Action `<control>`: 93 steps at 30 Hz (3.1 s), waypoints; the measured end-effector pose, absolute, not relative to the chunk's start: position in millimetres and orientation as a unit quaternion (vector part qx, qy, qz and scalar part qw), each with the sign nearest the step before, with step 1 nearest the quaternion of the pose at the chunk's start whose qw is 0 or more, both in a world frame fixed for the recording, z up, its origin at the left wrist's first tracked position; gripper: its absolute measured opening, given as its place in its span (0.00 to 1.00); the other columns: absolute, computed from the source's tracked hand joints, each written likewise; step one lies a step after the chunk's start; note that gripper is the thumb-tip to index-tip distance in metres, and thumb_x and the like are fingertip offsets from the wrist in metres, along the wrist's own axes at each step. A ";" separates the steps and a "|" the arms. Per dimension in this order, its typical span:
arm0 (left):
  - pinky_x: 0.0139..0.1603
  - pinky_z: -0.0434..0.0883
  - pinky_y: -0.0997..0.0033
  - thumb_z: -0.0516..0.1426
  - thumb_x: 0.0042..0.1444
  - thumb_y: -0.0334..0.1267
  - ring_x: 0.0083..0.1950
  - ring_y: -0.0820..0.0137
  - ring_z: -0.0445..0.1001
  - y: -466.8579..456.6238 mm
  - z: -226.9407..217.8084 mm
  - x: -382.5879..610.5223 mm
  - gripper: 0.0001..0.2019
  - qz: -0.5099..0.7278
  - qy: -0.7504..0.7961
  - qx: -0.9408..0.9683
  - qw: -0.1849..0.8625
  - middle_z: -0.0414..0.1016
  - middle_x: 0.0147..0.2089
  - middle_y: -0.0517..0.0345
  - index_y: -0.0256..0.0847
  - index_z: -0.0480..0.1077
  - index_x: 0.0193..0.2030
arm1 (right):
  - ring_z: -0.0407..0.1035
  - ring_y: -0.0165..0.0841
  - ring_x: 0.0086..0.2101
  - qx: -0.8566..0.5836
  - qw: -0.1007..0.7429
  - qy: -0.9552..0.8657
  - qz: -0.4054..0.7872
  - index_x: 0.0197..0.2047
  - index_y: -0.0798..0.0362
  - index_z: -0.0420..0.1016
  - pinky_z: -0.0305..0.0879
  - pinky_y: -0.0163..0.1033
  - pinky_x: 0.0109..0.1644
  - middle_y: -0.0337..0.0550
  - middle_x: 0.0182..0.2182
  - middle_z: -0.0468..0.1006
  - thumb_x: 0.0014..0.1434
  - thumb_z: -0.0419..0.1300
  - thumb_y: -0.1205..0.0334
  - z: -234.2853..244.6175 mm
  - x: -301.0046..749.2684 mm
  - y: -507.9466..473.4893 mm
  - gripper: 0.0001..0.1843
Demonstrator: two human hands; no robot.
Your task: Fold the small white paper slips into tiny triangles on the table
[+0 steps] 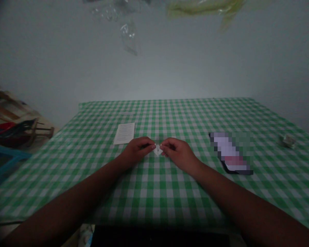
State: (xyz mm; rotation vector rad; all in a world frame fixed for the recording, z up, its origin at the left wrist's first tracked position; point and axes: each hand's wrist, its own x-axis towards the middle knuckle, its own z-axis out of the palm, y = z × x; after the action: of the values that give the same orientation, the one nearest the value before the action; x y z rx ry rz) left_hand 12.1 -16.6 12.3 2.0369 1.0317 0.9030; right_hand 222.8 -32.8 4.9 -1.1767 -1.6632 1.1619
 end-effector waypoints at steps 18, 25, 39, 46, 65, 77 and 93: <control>0.32 0.69 0.73 0.58 0.52 0.37 0.30 0.74 0.74 -9.6 1.5 12.2 0.07 0.463 0.355 0.531 0.615 0.78 0.37 0.58 0.40 0.63 0.33 | 0.78 0.34 0.33 -0.409 0.486 -0.491 0.596 0.33 0.49 0.68 0.75 0.41 0.37 0.39 0.33 0.80 0.52 0.69 0.47 8.6 219.4 -30.7 0.18; 0.32 0.70 0.73 0.57 0.53 0.35 0.29 0.75 0.75 -11.6 3.5 14.7 0.06 0.439 0.362 0.571 0.592 0.76 0.34 0.61 0.41 0.63 0.36 | 0.79 0.33 0.33 -0.409 0.487 -0.465 0.616 0.34 0.49 0.68 0.76 0.41 0.40 0.38 0.32 0.80 0.52 0.70 0.47 8.3 218.1 -32.2 0.19; 0.42 0.73 0.69 0.57 0.55 0.31 0.40 0.70 0.75 -19.2 6.2 12.2 0.10 0.372 0.348 0.801 0.315 0.75 0.41 0.55 0.39 0.74 0.44 | 0.74 0.30 0.33 -0.376 0.464 -0.554 0.580 0.38 0.47 0.73 0.71 0.40 0.40 0.34 0.32 0.79 0.47 0.72 0.59 0.9 216.1 -30.5 0.17; 0.42 0.75 0.69 0.63 0.56 0.40 0.39 0.70 0.76 -21.3 7.5 14.8 0.10 0.369 0.363 0.770 0.372 0.75 0.40 0.56 0.40 0.72 0.42 | 0.71 0.31 0.32 -0.402 0.462 -0.572 0.546 0.34 0.50 0.70 0.67 0.39 0.38 0.36 0.32 0.77 0.50 0.72 0.54 -1.2 218.9 -31.5 0.16; 0.36 0.69 0.73 0.63 0.56 0.43 0.34 0.72 0.72 -19.2 5.4 16.8 0.09 0.382 0.402 0.730 0.399 0.74 0.32 0.60 0.40 0.72 0.34 | 0.66 0.28 0.26 -0.428 0.461 -0.575 0.524 0.34 0.49 0.70 0.59 0.36 0.31 0.32 0.26 0.73 0.50 0.70 0.56 -3.5 217.4 -31.3 0.14; 0.37 0.69 0.73 0.63 0.57 0.38 0.34 0.73 0.73 -18.1 11.0 15.8 0.06 0.317 0.436 0.761 0.362 0.76 0.33 0.63 0.40 0.71 0.38 | 0.73 0.31 0.30 -0.425 0.446 -0.595 0.517 0.41 0.47 0.62 0.67 0.39 0.35 0.32 0.29 0.76 0.51 0.69 0.60 -10.3 218.2 -26.1 0.20; 0.56 0.68 0.57 0.60 0.62 0.38 0.47 0.63 0.72 -12.7 -8.5 18.2 0.07 0.209 0.421 0.880 0.074 0.74 0.41 0.52 0.39 0.77 0.42 | 0.71 0.42 0.45 -0.463 0.259 -0.844 0.080 0.46 0.55 0.73 0.71 0.49 0.50 0.51 0.43 0.75 0.63 0.60 0.65 -3.0 221.9 -29.6 0.08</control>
State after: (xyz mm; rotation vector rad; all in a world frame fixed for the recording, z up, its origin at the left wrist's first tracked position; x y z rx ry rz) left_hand 18.2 -12.7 -8.5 2.6401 1.2629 0.6260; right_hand 221.9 -29.6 -3.0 -1.2562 -2.2864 0.2180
